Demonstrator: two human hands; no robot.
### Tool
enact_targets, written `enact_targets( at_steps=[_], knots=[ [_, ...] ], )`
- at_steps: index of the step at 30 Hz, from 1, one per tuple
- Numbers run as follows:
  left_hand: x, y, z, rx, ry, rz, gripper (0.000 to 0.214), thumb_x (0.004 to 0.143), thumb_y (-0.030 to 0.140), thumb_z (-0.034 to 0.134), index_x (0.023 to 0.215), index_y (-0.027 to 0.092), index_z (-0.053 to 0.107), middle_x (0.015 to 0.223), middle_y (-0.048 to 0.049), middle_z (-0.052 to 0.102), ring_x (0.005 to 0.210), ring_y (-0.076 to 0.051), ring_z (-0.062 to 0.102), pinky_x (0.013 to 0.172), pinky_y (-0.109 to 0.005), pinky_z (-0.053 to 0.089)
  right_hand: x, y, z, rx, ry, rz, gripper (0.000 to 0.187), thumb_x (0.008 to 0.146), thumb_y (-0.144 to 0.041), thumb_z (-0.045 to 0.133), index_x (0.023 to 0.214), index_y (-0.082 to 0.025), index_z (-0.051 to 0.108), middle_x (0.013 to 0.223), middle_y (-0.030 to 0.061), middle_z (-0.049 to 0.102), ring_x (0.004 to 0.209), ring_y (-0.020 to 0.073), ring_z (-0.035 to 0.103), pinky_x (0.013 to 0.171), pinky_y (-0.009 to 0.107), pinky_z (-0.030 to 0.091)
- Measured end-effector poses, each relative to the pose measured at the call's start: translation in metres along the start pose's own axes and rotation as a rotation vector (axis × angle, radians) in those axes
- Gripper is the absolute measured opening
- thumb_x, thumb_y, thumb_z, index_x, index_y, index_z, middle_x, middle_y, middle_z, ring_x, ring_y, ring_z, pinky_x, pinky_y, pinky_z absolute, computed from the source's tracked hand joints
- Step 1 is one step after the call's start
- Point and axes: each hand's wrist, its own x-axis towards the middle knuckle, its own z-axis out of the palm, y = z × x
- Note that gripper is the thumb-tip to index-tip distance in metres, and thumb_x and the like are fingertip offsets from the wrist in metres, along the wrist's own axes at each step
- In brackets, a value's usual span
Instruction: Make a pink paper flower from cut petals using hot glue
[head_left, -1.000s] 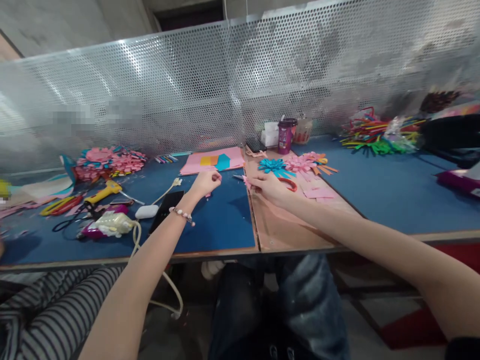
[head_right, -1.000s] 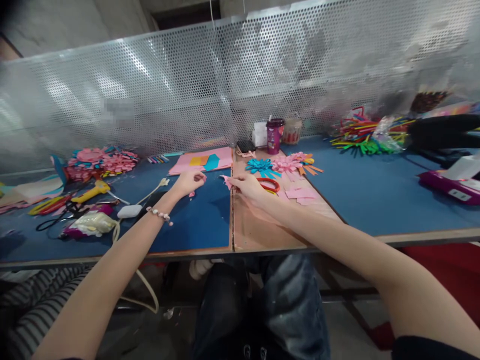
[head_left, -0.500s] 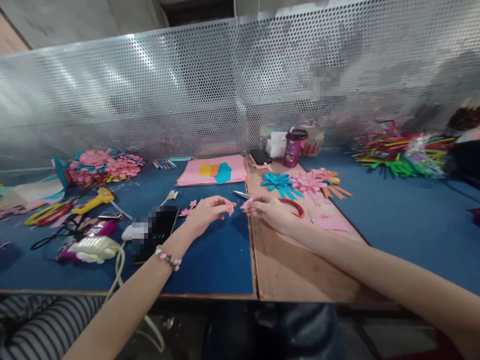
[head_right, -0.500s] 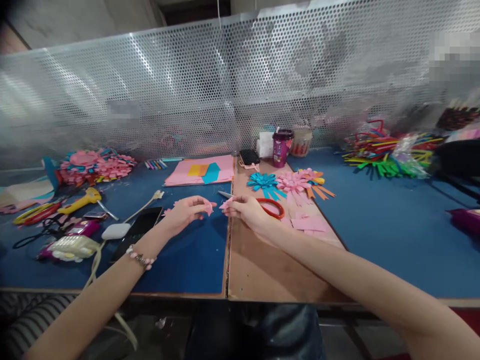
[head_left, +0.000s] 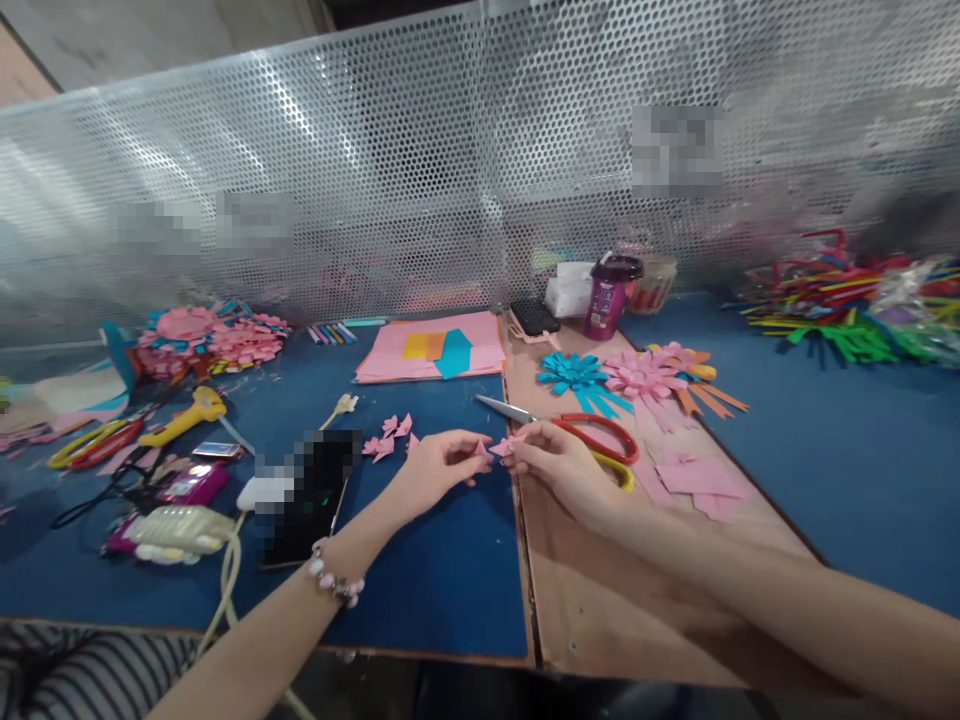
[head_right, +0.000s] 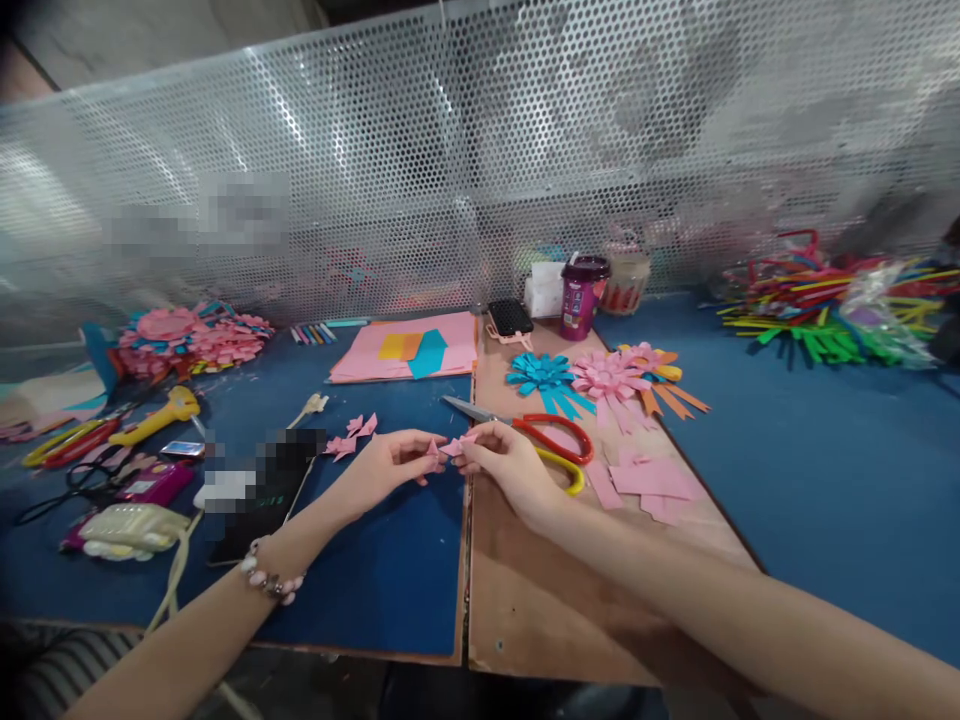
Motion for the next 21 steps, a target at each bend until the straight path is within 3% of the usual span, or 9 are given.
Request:
enact_targets(
  at_steps=[6,13,19,21],
  knots=[
    [-0.007,0.0,0.01,0.139,-0.021,0.088,0.043,0.079,0.024,0.063,0.121,0.016,0.064,0.111,-0.0106,0.072,0.099,-0.023,0.068,0.088,-0.036,0.053,-0.005,0.001,0.001,-0.06,-0.031,-0.021,0.025,0.072,-0.033,0.079,0.083,-0.02,0.061,0.082,0.0024,0.072,0.079,0.0166,0.069,0.077,0.033,0.055],
    [-0.009,-0.001,0.014,0.07,-0.061,0.029,0.04,0.085,0.031,0.061,0.122,0.015,0.062,0.11,-0.0111,0.072,0.094,-0.023,0.069,0.068,-0.029,0.055,-0.01,-0.002,0.003,-0.084,-0.024,-0.016,0.029,0.074,-0.034,0.078,0.082,-0.019,0.055,0.079,0.0003,0.069,0.075,0.0145,0.069,0.074,0.03,0.055],
    [-0.009,-0.001,0.013,0.106,-0.031,0.103,0.039,0.085,0.028,0.061,0.123,0.018,0.064,0.117,-0.009,0.07,0.105,-0.022,0.065,0.094,-0.035,0.05,-0.01,-0.001,0.0,-0.095,-0.053,-0.004,0.032,0.076,-0.034,0.076,0.096,-0.02,0.055,0.083,0.0004,0.07,0.073,0.013,0.067,0.071,0.028,0.055],
    [-0.011,0.0,0.013,0.097,-0.032,0.079,0.041,0.085,0.03,0.062,0.125,0.019,0.063,0.114,-0.0089,0.07,0.102,-0.022,0.066,0.09,-0.035,0.052,-0.01,-0.002,0.0,-0.121,-0.039,-0.013,0.034,0.077,-0.034,0.075,0.101,-0.02,0.056,0.083,0.0004,0.069,0.072,0.013,0.067,0.071,0.028,0.055]
  ],
)
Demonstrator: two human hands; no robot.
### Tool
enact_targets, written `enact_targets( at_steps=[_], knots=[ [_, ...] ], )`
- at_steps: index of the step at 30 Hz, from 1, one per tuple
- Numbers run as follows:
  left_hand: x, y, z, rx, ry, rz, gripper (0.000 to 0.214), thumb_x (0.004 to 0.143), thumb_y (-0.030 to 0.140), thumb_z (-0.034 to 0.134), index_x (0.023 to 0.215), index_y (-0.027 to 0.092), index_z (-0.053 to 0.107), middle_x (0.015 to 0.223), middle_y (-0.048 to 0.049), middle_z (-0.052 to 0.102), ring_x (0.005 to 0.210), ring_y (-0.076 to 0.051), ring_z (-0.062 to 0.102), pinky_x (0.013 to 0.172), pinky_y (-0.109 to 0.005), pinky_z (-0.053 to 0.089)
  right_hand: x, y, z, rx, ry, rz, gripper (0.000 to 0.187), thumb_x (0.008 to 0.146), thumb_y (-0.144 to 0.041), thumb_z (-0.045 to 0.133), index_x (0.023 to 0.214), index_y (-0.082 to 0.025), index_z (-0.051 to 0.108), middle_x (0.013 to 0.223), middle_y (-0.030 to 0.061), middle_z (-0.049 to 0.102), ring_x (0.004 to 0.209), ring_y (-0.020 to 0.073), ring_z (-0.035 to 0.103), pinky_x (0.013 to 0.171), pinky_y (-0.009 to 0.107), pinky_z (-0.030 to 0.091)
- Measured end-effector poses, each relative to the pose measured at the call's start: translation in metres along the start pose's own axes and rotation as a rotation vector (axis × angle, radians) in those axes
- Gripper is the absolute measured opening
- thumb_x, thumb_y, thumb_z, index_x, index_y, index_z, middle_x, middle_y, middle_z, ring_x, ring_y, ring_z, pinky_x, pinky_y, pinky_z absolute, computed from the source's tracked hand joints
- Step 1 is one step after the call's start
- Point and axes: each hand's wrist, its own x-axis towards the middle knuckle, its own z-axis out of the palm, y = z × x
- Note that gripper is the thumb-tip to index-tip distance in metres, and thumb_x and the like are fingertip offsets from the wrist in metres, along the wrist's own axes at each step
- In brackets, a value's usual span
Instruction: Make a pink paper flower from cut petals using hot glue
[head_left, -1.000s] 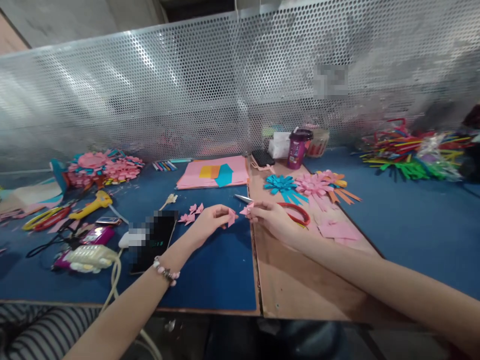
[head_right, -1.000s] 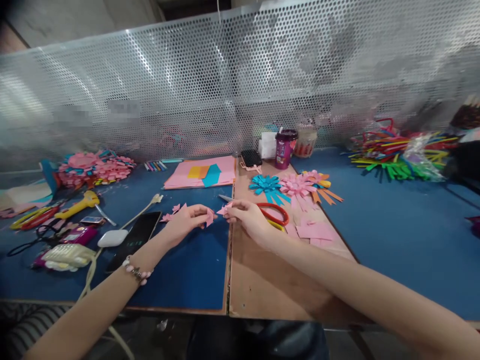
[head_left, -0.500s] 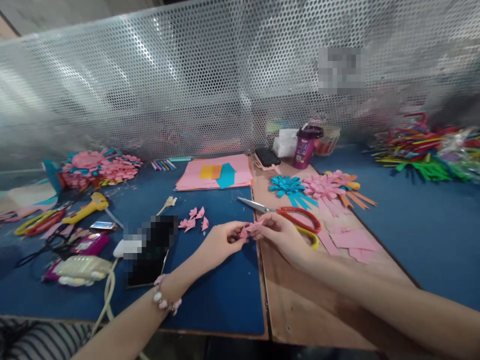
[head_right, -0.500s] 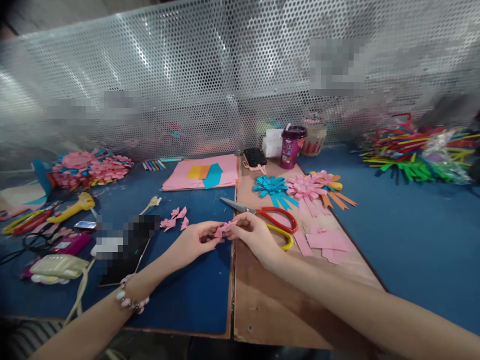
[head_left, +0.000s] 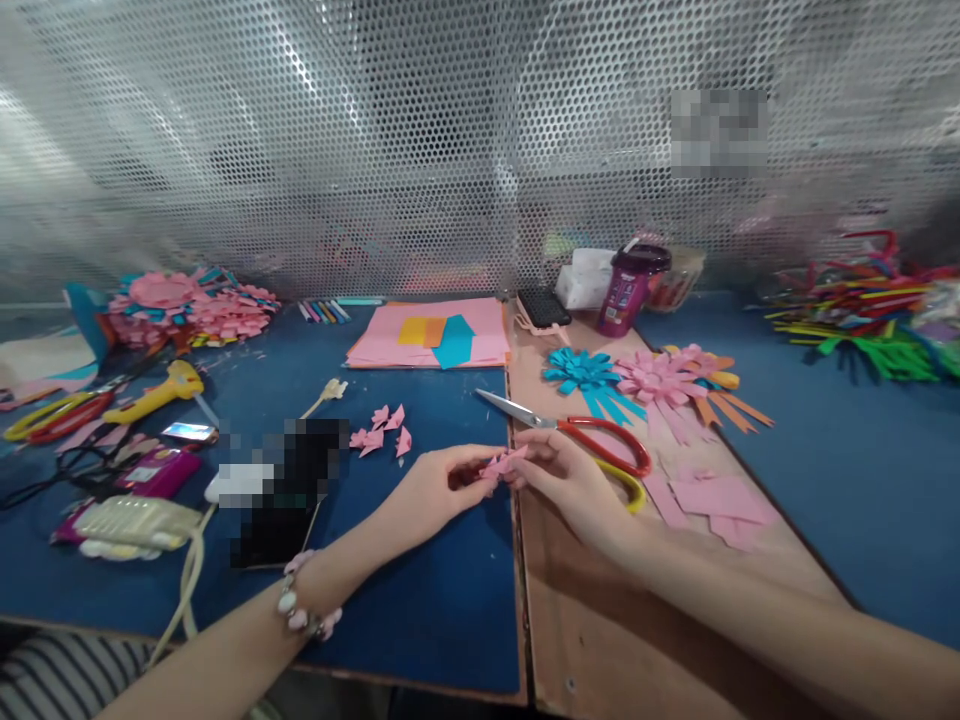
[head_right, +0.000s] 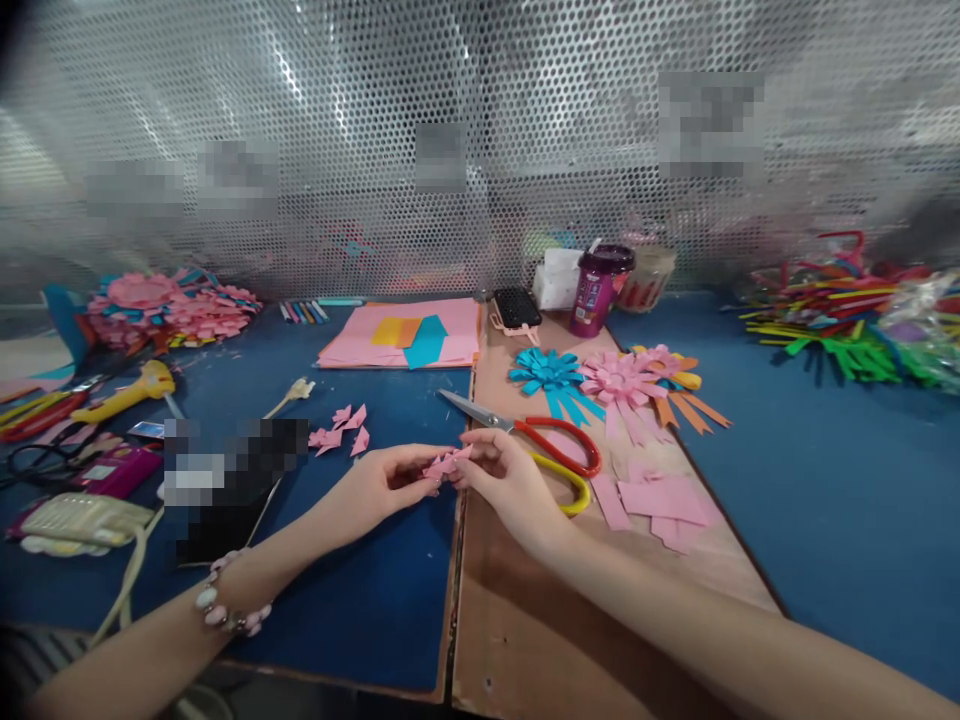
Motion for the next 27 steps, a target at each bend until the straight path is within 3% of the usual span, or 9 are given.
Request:
enact_targets(
  at_steps=[4,8,10,14,19,23,27],
  knots=[
    [-0.002,0.004,0.002,-0.151,-0.006,-0.134,0.047,0.082,0.033,0.066,0.125,0.016,0.059,0.095,-0.0083,0.069,0.082,-0.02,0.068,0.061,-0.027,0.052,-0.003,-0.006,0.0,-0.24,0.121,-0.15,0.019,0.085,-0.032,0.066,0.096,-0.02,0.058,0.084,0.0018,0.068,0.076,0.0144,0.067,0.072,0.029,0.055],
    [-0.002,0.011,0.007,-0.407,-0.033,-0.24,0.037,0.076,0.03,0.074,0.107,0.012,0.061,0.09,-0.0074,0.067,0.075,-0.015,0.066,0.057,-0.021,0.048,-0.006,-0.007,-0.006,-0.638,0.239,-0.438,0.005,0.087,-0.021,0.06,0.092,-0.021,0.061,0.088,0.0036,0.07,0.079,0.0158,0.067,0.068,0.027,0.055],
    [-0.003,0.014,0.01,-0.492,-0.074,-0.264,0.032,0.075,0.028,0.076,0.099,0.012,0.062,0.091,-0.0079,0.067,0.075,-0.013,0.065,0.059,-0.02,0.048,-0.007,-0.005,-0.009,-0.773,0.213,-0.558,0.009,0.088,-0.017,0.057,0.094,-0.022,0.061,0.088,0.0031,0.07,0.078,0.0153,0.067,0.067,0.027,0.055],
    [-0.005,0.017,0.011,-0.583,-0.123,-0.278,0.03,0.075,0.027,0.076,0.098,0.013,0.063,0.089,-0.007,0.067,0.073,-0.012,0.064,0.06,-0.021,0.048,-0.008,0.0,-0.012,-0.894,0.024,-0.751,0.019,0.088,-0.009,0.055,0.101,-0.022,0.06,0.096,0.0042,0.07,0.09,0.0152,0.068,0.079,0.028,0.056],
    [-0.005,0.016,0.008,-0.564,-0.055,-0.264,0.026,0.075,0.025,0.076,0.094,0.013,0.063,0.091,-0.0069,0.067,0.077,-0.013,0.064,0.067,-0.022,0.049,-0.01,-0.006,-0.009,-0.837,-0.022,-0.702,0.022,0.086,-0.01,0.058,0.105,-0.021,0.061,0.105,0.0063,0.069,0.098,0.0151,0.066,0.086,0.029,0.055],
    [-0.006,0.016,0.007,-0.547,-0.099,-0.272,0.029,0.076,0.029,0.075,0.098,0.014,0.063,0.092,-0.0062,0.067,0.076,-0.013,0.064,0.068,-0.024,0.05,-0.011,-0.014,-0.008,-0.784,-0.063,-0.595,0.017,0.091,-0.015,0.054,0.103,-0.021,0.065,0.108,0.0067,0.068,0.102,0.0151,0.065,0.09,0.03,0.055],
    [-0.007,0.016,0.006,-0.452,-0.109,-0.245,0.028,0.078,0.029,0.072,0.1,0.015,0.063,0.093,-0.0068,0.068,0.079,-0.014,0.064,0.069,-0.025,0.05,-0.008,-0.013,-0.008,-0.688,-0.018,-0.447,0.015,0.092,-0.019,0.054,0.093,-0.021,0.069,0.103,0.0061,0.07,0.097,0.0149,0.067,0.085,0.029,0.056]
  ],
)
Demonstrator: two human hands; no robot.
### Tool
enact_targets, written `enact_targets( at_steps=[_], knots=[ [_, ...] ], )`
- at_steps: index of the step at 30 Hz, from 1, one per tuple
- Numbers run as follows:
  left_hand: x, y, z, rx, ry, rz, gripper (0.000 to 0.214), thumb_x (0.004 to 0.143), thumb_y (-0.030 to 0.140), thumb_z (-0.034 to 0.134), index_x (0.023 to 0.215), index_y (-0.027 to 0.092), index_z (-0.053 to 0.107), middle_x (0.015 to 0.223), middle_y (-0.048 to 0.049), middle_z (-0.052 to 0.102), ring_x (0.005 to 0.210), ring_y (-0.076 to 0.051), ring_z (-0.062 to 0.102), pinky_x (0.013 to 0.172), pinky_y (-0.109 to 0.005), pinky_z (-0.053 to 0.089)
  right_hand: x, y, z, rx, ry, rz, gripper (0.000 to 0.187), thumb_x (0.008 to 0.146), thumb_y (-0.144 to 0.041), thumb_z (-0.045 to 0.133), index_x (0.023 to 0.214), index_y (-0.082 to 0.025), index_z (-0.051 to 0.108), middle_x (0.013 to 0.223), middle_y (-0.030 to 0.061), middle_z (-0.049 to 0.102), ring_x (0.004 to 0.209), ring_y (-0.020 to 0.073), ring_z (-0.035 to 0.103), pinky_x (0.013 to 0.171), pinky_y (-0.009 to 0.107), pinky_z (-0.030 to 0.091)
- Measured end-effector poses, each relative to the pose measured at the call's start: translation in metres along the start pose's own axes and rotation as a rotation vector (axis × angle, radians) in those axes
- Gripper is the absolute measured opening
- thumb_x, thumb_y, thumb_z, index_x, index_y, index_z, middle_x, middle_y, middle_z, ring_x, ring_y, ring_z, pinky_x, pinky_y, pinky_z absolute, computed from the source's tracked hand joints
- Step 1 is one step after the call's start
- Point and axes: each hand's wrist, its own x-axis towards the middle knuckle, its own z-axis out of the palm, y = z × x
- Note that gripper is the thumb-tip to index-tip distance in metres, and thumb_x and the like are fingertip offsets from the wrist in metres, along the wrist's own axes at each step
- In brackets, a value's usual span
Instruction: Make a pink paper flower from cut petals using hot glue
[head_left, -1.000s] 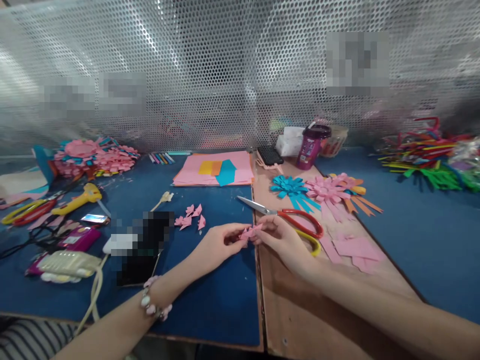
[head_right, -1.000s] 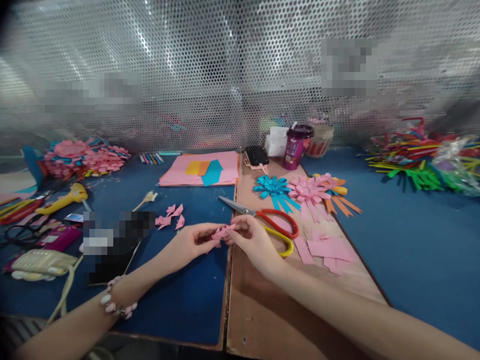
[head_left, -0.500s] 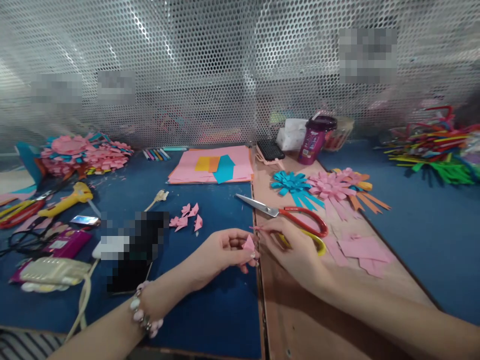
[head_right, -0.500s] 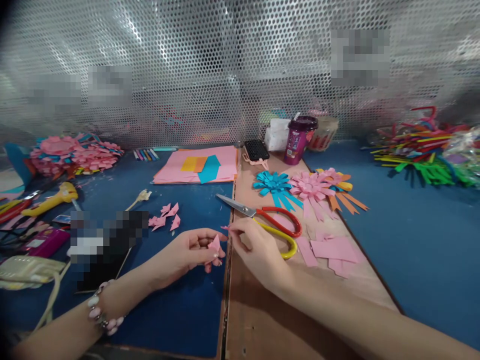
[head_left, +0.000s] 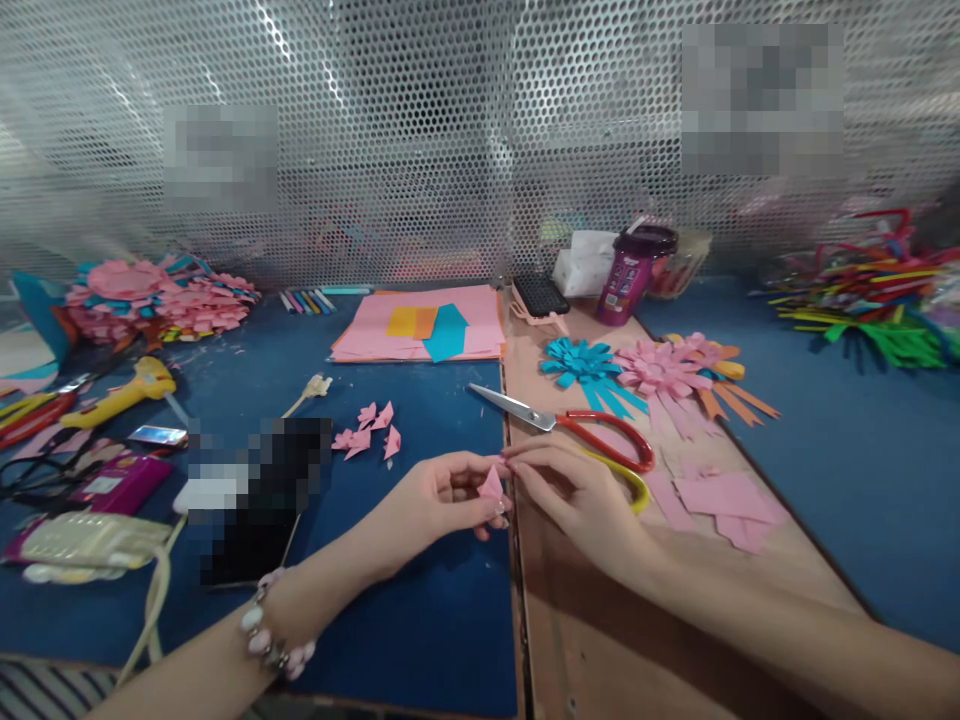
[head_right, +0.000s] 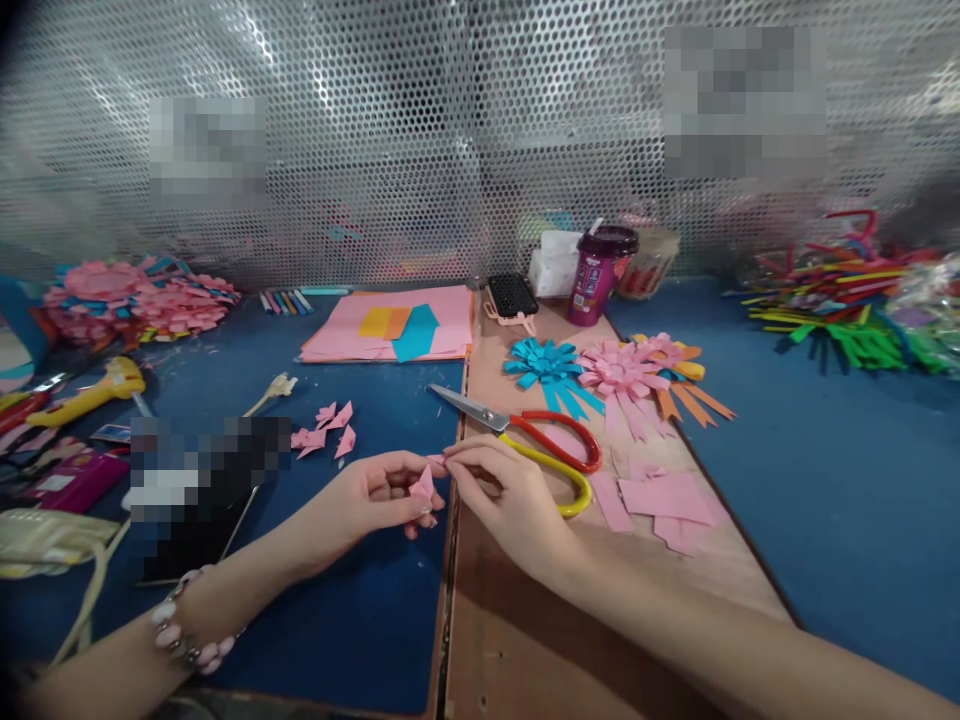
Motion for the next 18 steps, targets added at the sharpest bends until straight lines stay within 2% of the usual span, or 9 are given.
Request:
enact_targets(
  at_steps=[3,6,9,11,18],
  knots=[
    [0.0,0.0,-0.001,0.094,0.011,0.019,0.023,0.079,0.026,0.068,0.099,0.015,0.062,0.095,-0.0071,0.068,0.082,-0.015,0.064,0.069,-0.025,0.049,0.002,0.004,0.003,0.131,-0.016,0.113,0.007,0.087,-0.021,0.062,0.086,-0.021,0.069,0.096,0.0052,0.07,0.091,0.0158,0.068,0.08,0.029,0.058],
    [-0.001,0.002,-0.001,0.178,0.015,0.028,0.018,0.079,0.023,0.066,0.095,0.015,0.064,0.092,-0.0051,0.067,0.081,-0.015,0.063,0.071,-0.026,0.049,0.003,0.007,0.005,0.208,-0.058,0.179,0.012,0.085,-0.022,0.064,0.096,-0.022,0.069,0.1,0.0059,0.069,0.094,0.0173,0.068,0.084,0.034,0.058],
    [-0.002,0.004,-0.001,0.211,0.033,0.052,0.017,0.08,0.026,0.065,0.093,0.016,0.065,0.086,-0.004,0.067,0.078,-0.015,0.062,0.07,-0.027,0.049,0.004,0.008,0.004,0.101,-0.102,0.165,0.015,0.087,-0.022,0.061,0.096,-0.024,0.073,0.116,0.0076,0.065,0.11,0.0199,0.063,0.091,0.037,0.055],
    [-0.002,0.005,-0.001,0.212,0.062,0.058,0.02,0.08,0.029,0.066,0.095,0.016,0.065,0.087,-0.0046,0.068,0.079,-0.016,0.063,0.07,-0.027,0.049,0.004,0.007,0.002,0.045,-0.102,0.171,0.015,0.088,-0.023,0.06,0.09,-0.025,0.075,0.118,0.0071,0.063,0.112,0.0203,0.061,0.091,0.037,0.055],
    [0.001,0.003,-0.005,0.217,0.131,0.043,0.02,0.081,0.033,0.067,0.089,0.015,0.062,0.087,-0.0048,0.068,0.082,-0.017,0.065,0.07,-0.027,0.049,0.007,-0.003,-0.002,0.134,-0.037,0.318,0.012,0.087,-0.031,0.063,0.089,-0.023,0.073,0.095,0.0037,0.07,0.092,0.0183,0.064,0.086,0.037,0.052]
  ],
)
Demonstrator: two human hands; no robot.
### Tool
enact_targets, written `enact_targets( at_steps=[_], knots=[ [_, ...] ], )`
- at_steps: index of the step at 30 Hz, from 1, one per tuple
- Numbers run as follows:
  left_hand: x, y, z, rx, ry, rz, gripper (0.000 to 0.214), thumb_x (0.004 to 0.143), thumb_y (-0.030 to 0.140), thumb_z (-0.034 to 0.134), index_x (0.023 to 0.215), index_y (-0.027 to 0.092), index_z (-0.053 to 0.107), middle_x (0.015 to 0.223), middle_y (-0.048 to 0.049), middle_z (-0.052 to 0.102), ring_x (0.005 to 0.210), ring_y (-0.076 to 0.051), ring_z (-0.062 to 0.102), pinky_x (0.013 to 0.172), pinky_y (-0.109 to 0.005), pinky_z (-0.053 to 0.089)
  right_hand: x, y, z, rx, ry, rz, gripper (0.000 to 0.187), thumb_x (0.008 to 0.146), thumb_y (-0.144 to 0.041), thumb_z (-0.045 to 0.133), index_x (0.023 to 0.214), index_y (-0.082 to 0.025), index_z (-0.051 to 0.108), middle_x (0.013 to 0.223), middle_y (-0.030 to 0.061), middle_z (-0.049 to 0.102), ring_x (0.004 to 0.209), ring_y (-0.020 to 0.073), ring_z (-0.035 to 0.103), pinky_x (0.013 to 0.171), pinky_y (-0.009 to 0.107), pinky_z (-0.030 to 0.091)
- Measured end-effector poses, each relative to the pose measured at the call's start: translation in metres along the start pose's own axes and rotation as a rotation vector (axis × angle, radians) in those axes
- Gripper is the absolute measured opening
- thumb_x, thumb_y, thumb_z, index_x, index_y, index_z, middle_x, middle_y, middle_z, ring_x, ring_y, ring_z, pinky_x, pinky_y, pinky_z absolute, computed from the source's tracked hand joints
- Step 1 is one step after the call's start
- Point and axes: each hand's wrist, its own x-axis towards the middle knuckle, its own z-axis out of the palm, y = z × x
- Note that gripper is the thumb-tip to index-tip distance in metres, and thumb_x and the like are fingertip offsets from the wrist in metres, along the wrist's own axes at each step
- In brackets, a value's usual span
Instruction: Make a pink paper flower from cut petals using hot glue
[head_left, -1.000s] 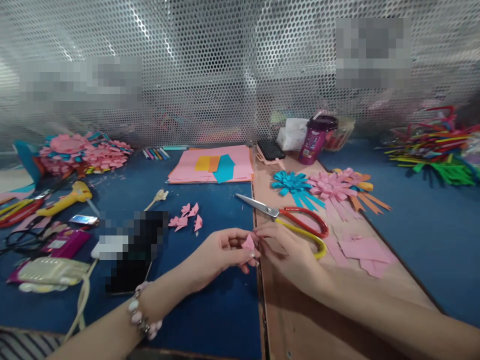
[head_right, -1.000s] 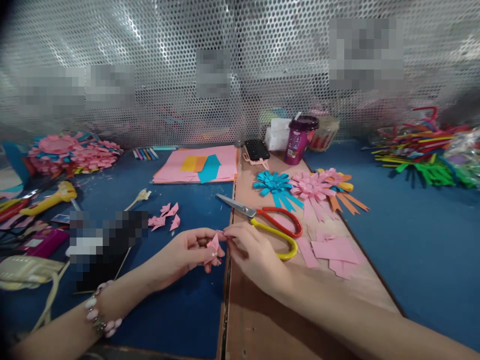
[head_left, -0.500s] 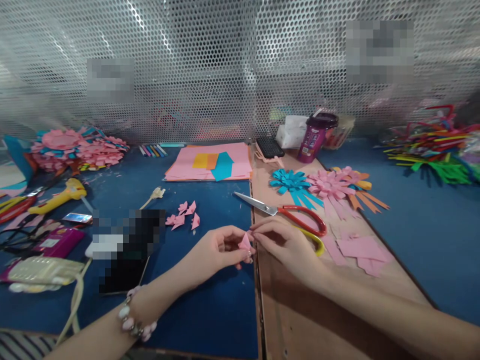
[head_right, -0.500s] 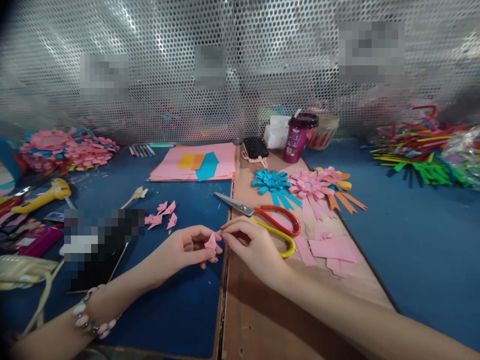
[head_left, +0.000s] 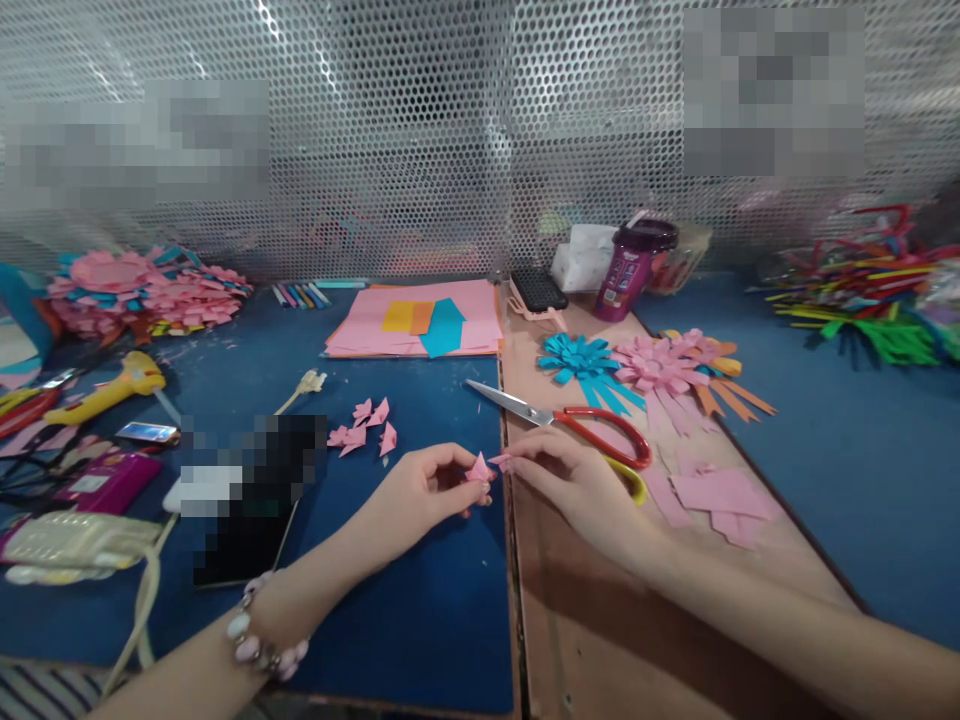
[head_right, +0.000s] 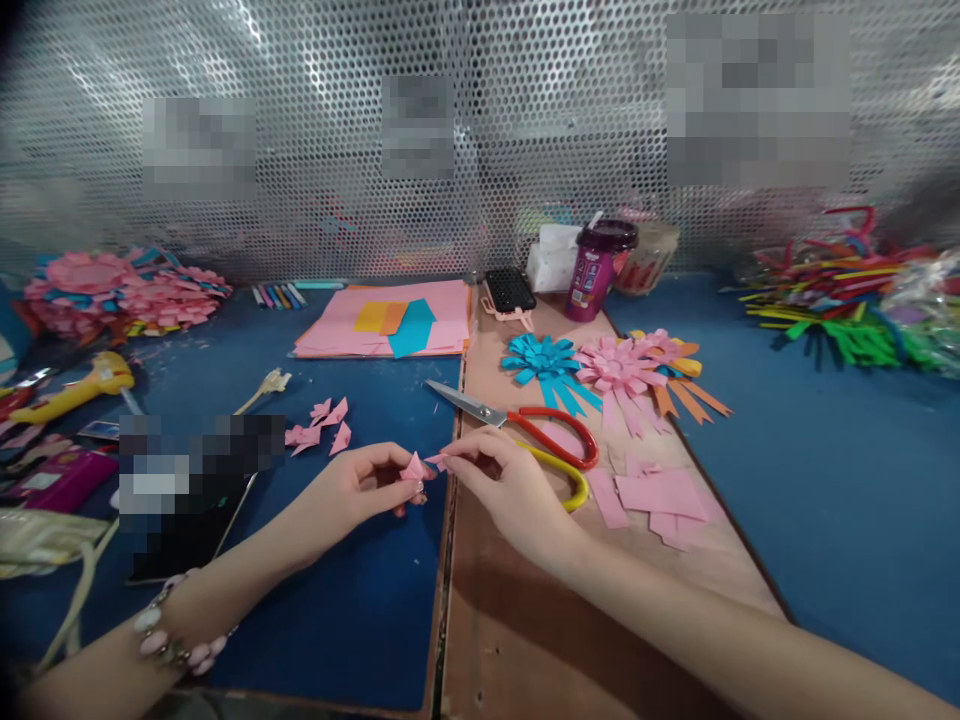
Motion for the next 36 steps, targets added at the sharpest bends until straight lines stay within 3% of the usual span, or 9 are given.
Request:
enact_targets(
  at_steps=[6,13,19,28,36],
  knots=[
    [0.0007,-0.0029,-0.0005,0.011,0.002,0.009,0.022,0.081,0.035,0.067,0.09,0.016,0.066,0.09,-0.0045,0.069,0.082,-0.017,0.066,0.075,-0.028,0.05,0.0022,-0.0017,0.0013,0.237,-0.009,0.187,0.02,0.082,-0.04,0.069,0.086,-0.02,0.069,0.085,0.0026,0.071,0.079,0.0151,0.065,0.075,0.03,0.053],
    [-0.0001,0.0018,0.0008,0.009,0.002,-0.006,0.026,0.085,0.038,0.063,0.094,0.016,0.072,0.096,-0.0072,0.071,0.082,-0.017,0.066,0.076,-0.028,0.05,0.003,0.0019,0.001,0.361,-0.061,0.169,0.025,0.077,-0.038,0.074,0.087,-0.019,0.062,0.087,0.002,0.068,0.082,0.0154,0.066,0.079,0.032,0.055],
    [0.0,0.0021,-0.0011,0.085,-0.014,0.047,0.027,0.085,0.038,0.062,0.094,0.017,0.075,0.095,-0.0064,0.068,0.079,-0.016,0.063,0.075,-0.028,0.05,0.0029,0.0039,0.0012,0.306,-0.064,0.144,0.018,0.078,-0.036,0.072,0.085,-0.02,0.066,0.089,0.0027,0.07,0.086,0.016,0.066,0.084,0.033,0.054],
    [-0.0002,0.0006,-0.0021,0.117,0.108,0.089,0.025,0.08,0.041,0.07,0.088,0.018,0.073,0.093,-0.0052,0.074,0.088,-0.019,0.066,0.084,-0.03,0.049,0.0019,-0.0023,0.0017,0.229,-0.074,0.176,0.023,0.075,-0.038,0.075,0.078,-0.019,0.063,0.073,-0.0013,0.063,0.063,0.0111,0.059,0.059,0.025,0.051],
    [-0.0026,0.0028,-0.0018,0.222,0.139,0.123,0.027,0.08,0.045,0.069,0.087,0.02,0.076,0.092,-0.0057,0.075,0.086,-0.021,0.067,0.079,-0.031,0.05,-0.0027,-0.0027,0.0023,0.238,-0.116,0.135,0.023,0.08,-0.04,0.07,0.078,-0.02,0.058,0.076,0.0002,0.066,0.071,0.0147,0.066,0.07,0.03,0.056]
  ],
)
